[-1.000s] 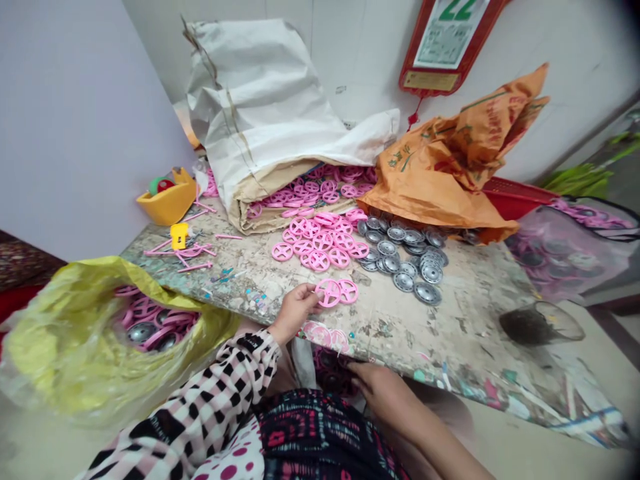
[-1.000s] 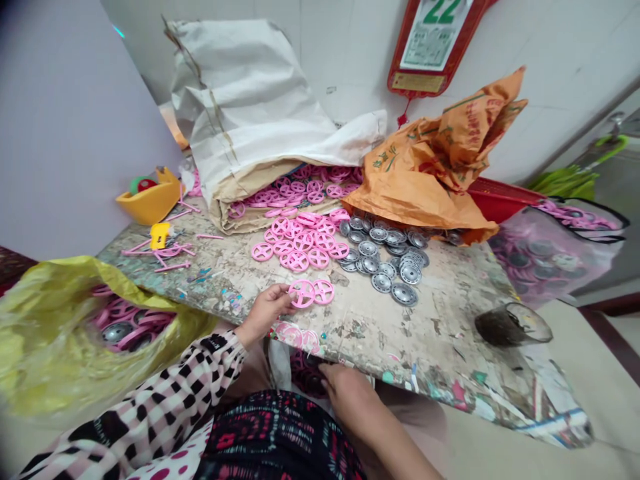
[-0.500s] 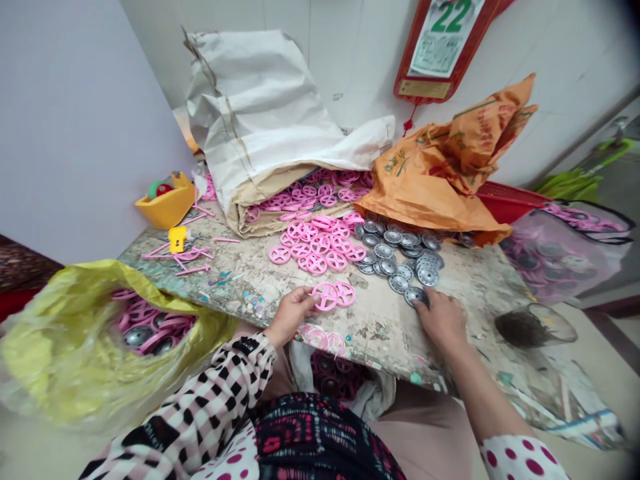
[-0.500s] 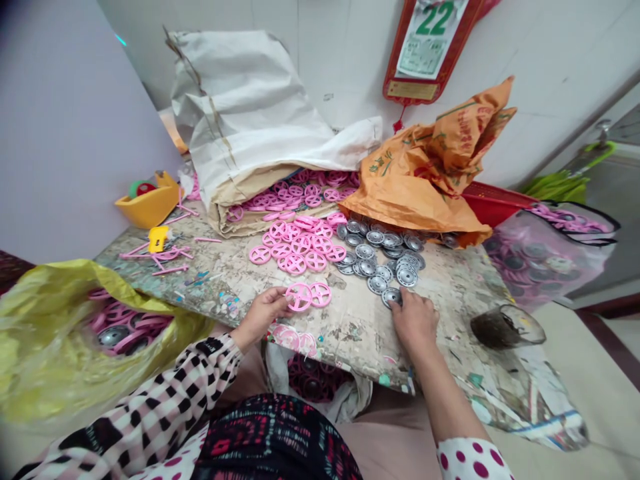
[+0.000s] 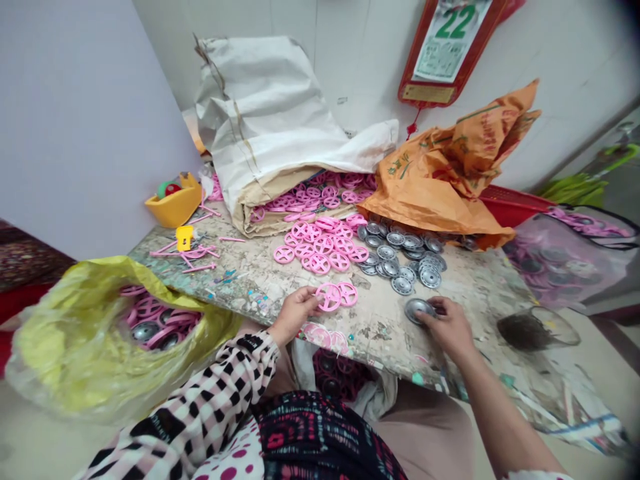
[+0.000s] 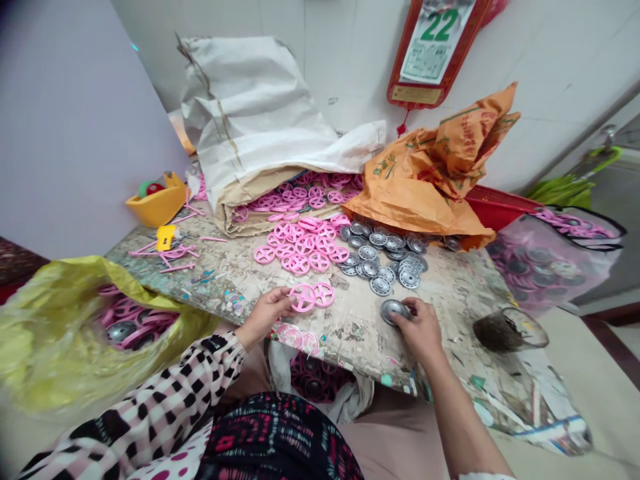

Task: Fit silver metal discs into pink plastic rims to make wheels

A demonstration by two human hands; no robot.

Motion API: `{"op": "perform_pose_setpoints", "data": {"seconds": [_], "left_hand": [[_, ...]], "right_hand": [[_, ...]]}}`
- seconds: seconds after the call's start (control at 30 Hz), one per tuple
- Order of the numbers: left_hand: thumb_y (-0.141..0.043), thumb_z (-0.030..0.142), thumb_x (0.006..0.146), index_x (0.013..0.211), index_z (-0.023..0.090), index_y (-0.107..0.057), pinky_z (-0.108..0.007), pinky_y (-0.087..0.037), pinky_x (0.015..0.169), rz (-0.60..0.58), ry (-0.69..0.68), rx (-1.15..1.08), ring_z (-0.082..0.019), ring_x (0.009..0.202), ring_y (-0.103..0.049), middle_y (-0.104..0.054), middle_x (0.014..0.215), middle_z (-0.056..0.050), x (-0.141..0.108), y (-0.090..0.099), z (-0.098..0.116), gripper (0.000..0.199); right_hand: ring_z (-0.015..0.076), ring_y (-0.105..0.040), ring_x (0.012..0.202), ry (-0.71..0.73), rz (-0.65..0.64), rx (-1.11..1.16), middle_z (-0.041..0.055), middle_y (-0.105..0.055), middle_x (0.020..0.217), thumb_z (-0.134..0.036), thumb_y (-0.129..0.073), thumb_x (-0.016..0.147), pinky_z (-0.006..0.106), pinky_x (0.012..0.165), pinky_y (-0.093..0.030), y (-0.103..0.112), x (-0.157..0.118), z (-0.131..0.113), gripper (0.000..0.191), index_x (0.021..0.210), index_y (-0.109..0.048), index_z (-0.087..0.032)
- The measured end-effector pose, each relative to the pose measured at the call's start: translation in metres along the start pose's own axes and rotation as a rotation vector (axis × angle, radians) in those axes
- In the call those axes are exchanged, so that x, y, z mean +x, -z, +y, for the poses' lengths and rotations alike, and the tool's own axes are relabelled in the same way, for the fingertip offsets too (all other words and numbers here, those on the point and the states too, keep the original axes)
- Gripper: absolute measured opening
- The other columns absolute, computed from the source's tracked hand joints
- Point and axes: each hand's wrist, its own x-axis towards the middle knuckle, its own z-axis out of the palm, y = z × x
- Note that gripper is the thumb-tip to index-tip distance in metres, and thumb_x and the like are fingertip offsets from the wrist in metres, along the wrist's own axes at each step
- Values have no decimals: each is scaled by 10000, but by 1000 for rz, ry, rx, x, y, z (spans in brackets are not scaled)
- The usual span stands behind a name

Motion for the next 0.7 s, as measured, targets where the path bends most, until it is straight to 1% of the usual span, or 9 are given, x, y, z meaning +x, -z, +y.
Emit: {"op": "perform_pose_setpoints", "data": {"seconds": [0.07, 0.2, 0.3, 0.33, 0.4, 0.47, 0.53, 0.63, 0.7], "left_hand": [[-780, 381, 621, 896, 133, -631, -218, -523, 595, -7, 3, -8, -142, 691, -662, -687, 813, -42, 0, 1, 1, 399], [-778, 302, 654, 876, 127, -629, -224, -532, 591, 13, 88, -66, -131, 642, -654, -681, 777, -43, -3, -3, 9, 320], [-762, 230, 677, 856, 127, -609, -236, -541, 583, -10, 197, -176, -137, 615, -654, -671, 727, -46, -9, -16, 15, 258], [-758, 217, 680, 854, 128, -601, -240, -542, 584, -24, 230, -206, -139, 611, -655, -669, 719, -47, -11, -22, 15, 251], [-765, 213, 671, 858, 130, -592, -247, -543, 590, -57, 273, -240, -144, 607, -655, -666, 709, -46, -17, -35, 16, 268], [-788, 244, 646, 872, 132, -593, -258, -542, 610, -97, 266, -248, -143, 616, -650, -663, 717, -40, -22, -44, 15, 320], [-813, 291, 612, 885, 131, -607, -259, -535, 627, -140, 207, -237, -138, 652, -639, -663, 764, -36, -27, -49, 15, 378], [-832, 331, 569, 853, 124, -630, -217, -497, 599, -166, 128, -177, -116, 666, -604, -647, 787, -24, -33, -48, 14, 406], [-830, 346, 565, 836, 124, -632, -199, -469, 568, -177, 130, -145, -105, 633, -583, -637, 754, -16, -36, -46, 14, 402]], "right_hand": [[201, -549, 773, -92, 34, 97, 61, -585, 841, -500, -665, 596, 331, 723, -416, 2, -1, -4, 409, 834, -644, -169], [138, -472, 588, -262, -19, 448, -1, -544, 640, -525, -719, 529, 280, 577, -366, 8, -6, -22, 417, 704, -582, -172], [90, -396, 498, -275, -25, 721, -55, -467, 572, -522, -747, 548, 228, 483, -302, 5, -24, -58, 443, 722, -514, -188], [84, -381, 472, -271, -70, 789, -64, -457, 565, -520, -746, 570, 221, 457, -283, 2, -32, -73, 444, 747, -501, -195], [89, -405, 480, -210, -163, 887, -57, -479, 604, -521, -717, 633, 226, 460, -310, -7, -51, -105, 422, 780, -484, -202], [99, -419, 518, -114, -179, 850, -47, -476, 637, -508, -665, 710, 239, 495, -339, -18, -69, -132, 363, 788, -486, -202], [126, -467, 623, 2, -123, 688, -20, -496, 705, -471, -616, 775, 264, 587, -382, -28, -84, -147, 296, 784, -506, -197], [165, -492, 773, 158, -59, 459, 21, -496, 818, -428, -577, 820, 301, 702, -403, -36, -97, -151, 241, 782, -538, -193], [173, -493, 814, 207, -69, 411, 34, -489, 864, -420, -566, 832, 307, 722, -410, -36, -101, -148, 230, 807, -547, -192]]}}
